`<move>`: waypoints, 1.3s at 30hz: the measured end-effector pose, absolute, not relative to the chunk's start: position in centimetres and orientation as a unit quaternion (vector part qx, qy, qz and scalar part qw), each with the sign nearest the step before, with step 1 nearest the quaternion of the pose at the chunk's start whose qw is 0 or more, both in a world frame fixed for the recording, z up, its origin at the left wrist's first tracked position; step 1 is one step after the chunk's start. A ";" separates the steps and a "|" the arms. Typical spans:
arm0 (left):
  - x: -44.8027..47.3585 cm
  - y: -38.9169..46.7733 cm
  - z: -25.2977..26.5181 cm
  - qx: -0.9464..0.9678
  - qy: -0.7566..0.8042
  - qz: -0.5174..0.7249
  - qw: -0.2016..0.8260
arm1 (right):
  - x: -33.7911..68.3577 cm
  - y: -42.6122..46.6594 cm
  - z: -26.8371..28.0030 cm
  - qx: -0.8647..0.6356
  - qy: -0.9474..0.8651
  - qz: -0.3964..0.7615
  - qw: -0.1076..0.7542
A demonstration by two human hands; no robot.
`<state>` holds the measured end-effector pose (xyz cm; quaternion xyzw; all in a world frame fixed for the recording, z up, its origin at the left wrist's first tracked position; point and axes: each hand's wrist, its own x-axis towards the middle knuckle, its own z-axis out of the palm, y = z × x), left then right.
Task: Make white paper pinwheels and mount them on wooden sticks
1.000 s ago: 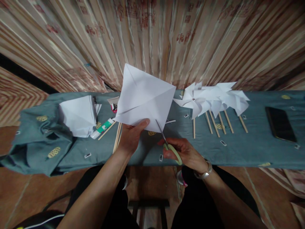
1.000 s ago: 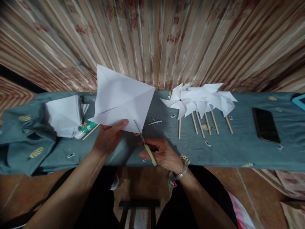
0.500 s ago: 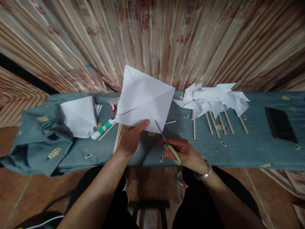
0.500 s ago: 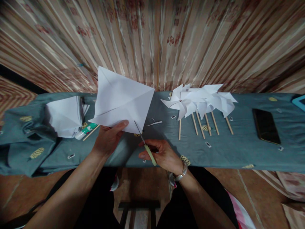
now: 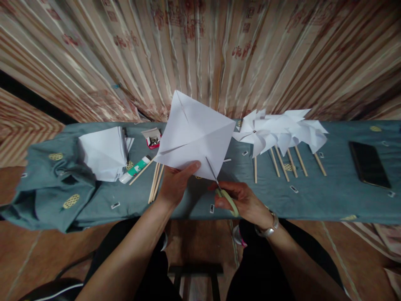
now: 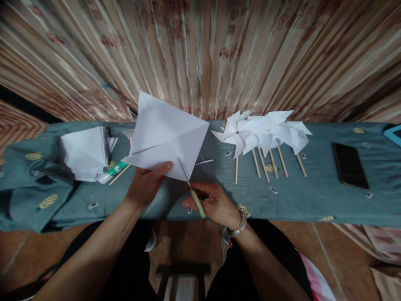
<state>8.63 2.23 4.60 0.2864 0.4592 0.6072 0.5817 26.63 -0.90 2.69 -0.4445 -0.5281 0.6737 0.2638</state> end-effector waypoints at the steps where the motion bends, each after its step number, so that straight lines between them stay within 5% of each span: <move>1: 8.6 2.2 4.6 0.287 0.460 0.607 0.581 | 26.6 -0.9 2.7 -0.446 -0.526 0.674 0.265; 39: 8.9 1.5 4.2 0.292 0.490 0.572 0.589 | 26.2 -0.5 2.8 -0.426 -0.507 0.686 0.302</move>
